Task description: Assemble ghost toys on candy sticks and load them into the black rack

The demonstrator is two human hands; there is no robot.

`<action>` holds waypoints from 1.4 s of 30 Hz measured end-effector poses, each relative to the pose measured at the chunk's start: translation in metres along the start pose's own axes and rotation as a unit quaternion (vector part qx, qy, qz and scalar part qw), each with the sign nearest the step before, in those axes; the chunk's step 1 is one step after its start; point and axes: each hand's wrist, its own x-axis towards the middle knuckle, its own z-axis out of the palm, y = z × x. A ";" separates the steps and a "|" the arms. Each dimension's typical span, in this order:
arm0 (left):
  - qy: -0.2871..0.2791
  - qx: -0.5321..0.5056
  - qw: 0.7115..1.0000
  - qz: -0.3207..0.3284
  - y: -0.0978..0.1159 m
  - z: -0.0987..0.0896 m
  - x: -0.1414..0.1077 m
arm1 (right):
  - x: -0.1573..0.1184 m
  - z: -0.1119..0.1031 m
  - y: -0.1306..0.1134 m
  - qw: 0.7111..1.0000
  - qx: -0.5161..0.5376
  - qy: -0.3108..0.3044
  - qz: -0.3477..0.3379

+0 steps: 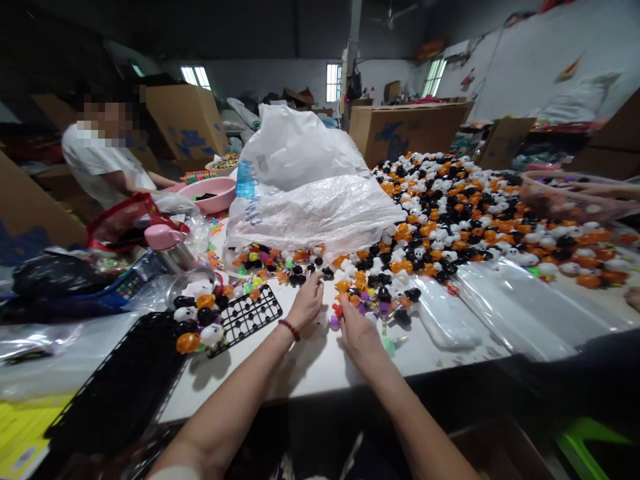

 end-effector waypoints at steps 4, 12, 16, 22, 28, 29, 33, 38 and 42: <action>-0.019 0.036 0.999 0.012 -0.003 0.010 0.055 | -0.017 -0.016 -0.008 0.994 0.090 -0.032 0.059; 0.016 -0.032 0.993 -0.115 -0.017 0.010 0.066 | -0.037 -0.038 -0.011 0.969 0.197 -0.041 0.147; 0.034 -0.137 0.976 -0.166 -0.003 0.000 0.024 | -0.029 -0.045 -0.018 0.962 0.225 -0.004 0.154; 0.023 -0.452 0.866 -0.215 0.038 -0.004 -0.054 | -0.020 -0.039 -0.037 0.982 0.182 0.043 0.039; 0.047 -0.507 0.834 -0.214 0.062 -0.003 -0.087 | -0.027 -0.038 -0.045 0.990 0.135 0.038 0.005; 0.045 -0.502 0.838 -0.211 0.063 -0.003 -0.089 | -0.028 -0.040 -0.046 0.990 0.137 0.037 0.007; 0.039 -0.486 0.851 -0.197 0.064 0.001 -0.094 | -0.031 -0.050 -0.051 0.985 0.168 0.012 0.028; 0.040 -0.447 0.870 -0.202 0.064 0.006 -0.102 | -0.032 -0.055 -0.055 0.983 0.179 -0.010 0.049; 0.077 -0.340 0.912 -0.215 0.062 0.018 -0.115 | -0.040 -0.045 -0.060 0.988 0.140 -0.021 0.062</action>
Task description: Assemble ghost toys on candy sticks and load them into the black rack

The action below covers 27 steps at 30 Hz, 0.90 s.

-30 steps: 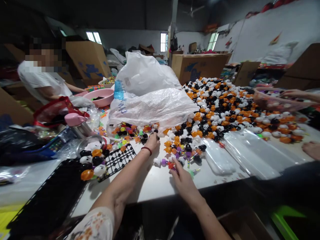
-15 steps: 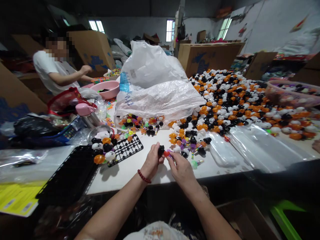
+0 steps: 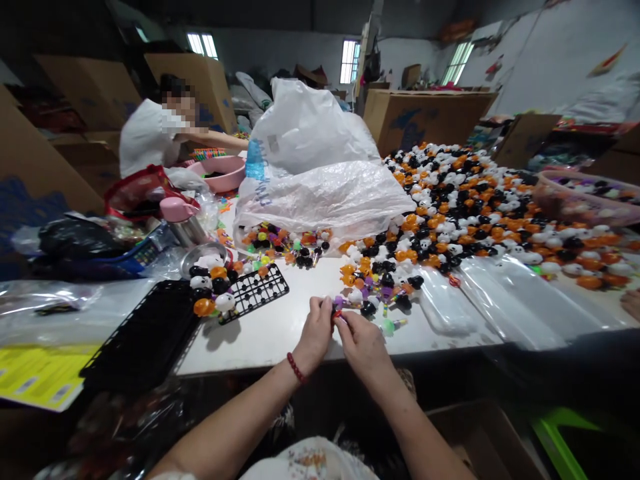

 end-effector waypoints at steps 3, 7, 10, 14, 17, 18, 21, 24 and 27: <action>0.039 0.058 0.998 0.011 -0.012 0.002 -0.004 | -0.002 0.011 0.004 0.999 -0.038 -0.003 0.012; -0.019 0.118 0.993 0.022 -0.011 -0.004 0.016 | 0.018 0.002 0.024 1.000 -0.025 0.009 0.001; 0.033 0.236 0.968 0.074 0.004 -0.016 0.057 | 0.042 -0.020 0.050 0.993 -0.079 0.082 -0.014; 0.165 0.327 0.925 0.103 0.023 -0.034 0.129 | 0.054 -0.037 0.080 0.958 -0.228 0.173 -0.014; 0.231 0.380 0.891 0.089 0.026 -0.045 0.171 | 0.045 -0.027 0.086 0.961 -0.231 0.147 -0.033; 0.241 0.395 0.883 0.078 0.025 -0.048 0.181 | 0.040 -0.021 0.085 0.965 -0.223 0.132 -0.039; 0.237 0.436 0.867 0.057 0.018 -0.054 0.198 | 0.027 -0.003 0.075 0.974 -0.203 0.091 -0.047; 0.199 0.465 0.861 0.056 0.009 -0.058 0.197 | 0.023 0.007 0.064 0.981 -0.175 0.067 -0.057; 0.179 0.479 0.857 0.061 0.002 -0.058 0.178 | 0.029 0.014 0.056 0.987 -0.132 0.054 -0.068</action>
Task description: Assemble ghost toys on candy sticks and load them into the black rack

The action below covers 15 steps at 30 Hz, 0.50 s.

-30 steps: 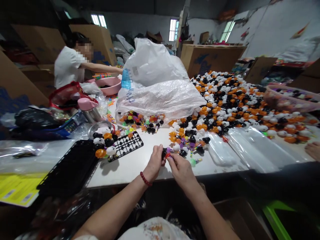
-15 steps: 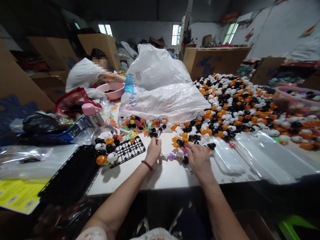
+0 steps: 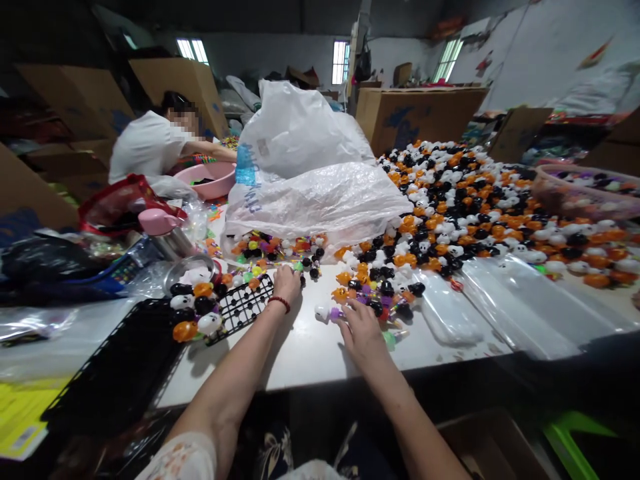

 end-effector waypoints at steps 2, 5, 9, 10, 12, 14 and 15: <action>0.018 0.008 1.000 -0.005 0.000 -0.004 -0.020 | 0.007 0.007 -0.004 0.999 0.042 -0.002 -0.009; 0.066 -0.020 0.997 0.037 0.006 -0.009 -0.058 | 0.019 0.020 -0.011 0.994 0.113 -0.003 0.009; 0.032 -0.161 0.956 0.242 0.021 -0.016 -0.110 | 0.031 0.028 -0.020 0.977 0.188 -0.002 0.098; -0.001 -0.190 0.942 0.278 0.025 -0.017 -0.119 | 0.032 0.025 -0.020 0.973 0.200 0.012 0.118; -0.061 -0.243 0.919 0.305 0.033 -0.018 -0.129 | 0.031 0.014 -0.017 0.963 0.219 0.057 0.146; -0.086 -0.286 0.909 0.290 0.043 -0.017 -0.124 | 0.027 -0.002 -0.010 0.957 0.222 0.100 0.156; -0.091 -0.289 0.911 0.282 0.049 -0.015 -0.115 | 0.023 -0.011 -0.006 0.959 0.212 0.111 0.149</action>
